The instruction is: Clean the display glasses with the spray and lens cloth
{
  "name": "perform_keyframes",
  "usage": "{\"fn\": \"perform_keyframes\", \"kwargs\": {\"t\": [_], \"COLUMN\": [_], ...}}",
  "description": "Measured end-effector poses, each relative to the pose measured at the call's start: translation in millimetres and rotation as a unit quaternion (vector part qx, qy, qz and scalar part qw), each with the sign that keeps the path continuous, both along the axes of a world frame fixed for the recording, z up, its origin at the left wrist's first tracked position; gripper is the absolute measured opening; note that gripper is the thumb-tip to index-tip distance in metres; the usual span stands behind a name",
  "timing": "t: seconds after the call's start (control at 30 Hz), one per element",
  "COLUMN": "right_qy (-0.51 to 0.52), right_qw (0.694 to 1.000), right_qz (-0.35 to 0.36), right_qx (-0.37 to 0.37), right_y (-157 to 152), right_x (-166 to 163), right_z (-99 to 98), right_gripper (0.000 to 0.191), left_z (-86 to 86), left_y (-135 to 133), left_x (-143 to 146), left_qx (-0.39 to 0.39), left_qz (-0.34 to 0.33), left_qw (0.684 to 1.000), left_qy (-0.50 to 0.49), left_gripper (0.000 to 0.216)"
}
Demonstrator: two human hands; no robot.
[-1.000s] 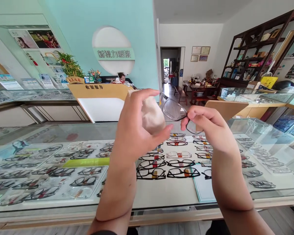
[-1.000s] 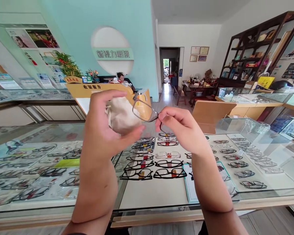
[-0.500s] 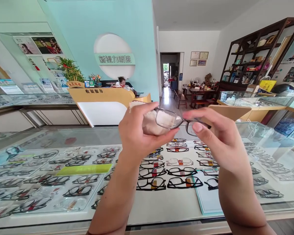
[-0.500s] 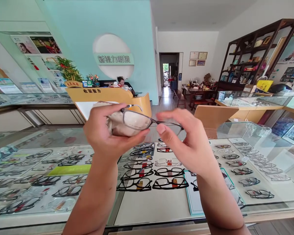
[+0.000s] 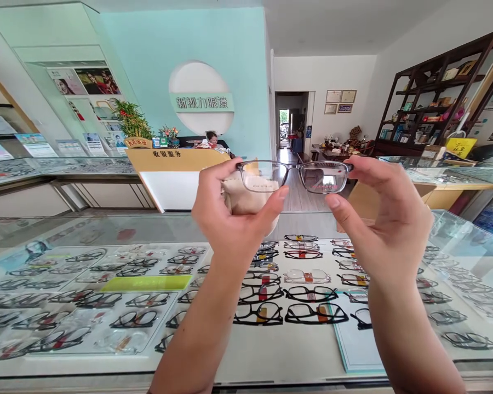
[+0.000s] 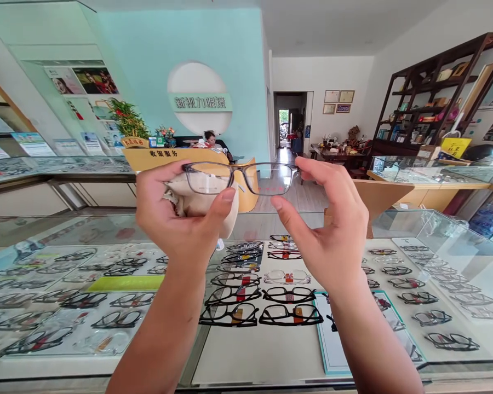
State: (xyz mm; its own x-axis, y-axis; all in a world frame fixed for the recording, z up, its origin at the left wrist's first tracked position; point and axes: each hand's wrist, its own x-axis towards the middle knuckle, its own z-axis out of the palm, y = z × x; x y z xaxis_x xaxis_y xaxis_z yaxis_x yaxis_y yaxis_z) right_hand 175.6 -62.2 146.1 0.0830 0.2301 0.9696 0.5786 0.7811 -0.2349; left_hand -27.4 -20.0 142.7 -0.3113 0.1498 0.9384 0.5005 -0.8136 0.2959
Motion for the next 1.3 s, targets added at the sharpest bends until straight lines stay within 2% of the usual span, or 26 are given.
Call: {"fn": "perform_keyframes", "kwargs": {"t": [0.17, 0.43, 0.7, 0.8, 1.03, 1.3], "right_qy": [-0.003, -0.004, 0.000, 0.007, 0.025, 0.031], "right_qw": [1.000, 0.998, 0.999, 0.999, 0.999, 0.998], "right_qz": [-0.013, -0.050, -0.039, -0.036, -0.032, -0.037], "right_qx": [0.012, 0.036, 0.028, 0.025, 0.030, 0.028], "right_y": [2.0, -0.3, 1.1, 2.9, 8.9, 5.3], "right_x": [-1.4, -4.5, -6.4, -7.6, -7.6, -5.9], "right_z": [-0.5, -0.1, -3.8, -4.6, -6.9, -6.2], "right_gripper": [0.046, 0.046, 0.047, 0.047, 0.049, 0.053], "left_z": [-1.2, -4.4, -1.7, -1.8, -9.3, -15.0], "left_y": [-3.2, 9.7, 6.6, 6.8, 21.2, 24.5], "left_x": [1.3, -0.6, 3.3, 5.8, 7.0, 8.4], "left_qx": [-0.021, -0.058, -0.097, -0.095, -0.033, -0.037], "left_qz": [-0.007, -0.002, -0.099, -0.116, -0.059, -0.034], "left_qw": [1.000, 0.998, 0.990, 0.989, 0.998, 0.998], "left_qy": [0.000, 0.027, -0.006, -0.017, -0.008, 0.023], "left_gripper": [0.054, 0.058, 0.057, 0.057, 0.064, 0.063]}}
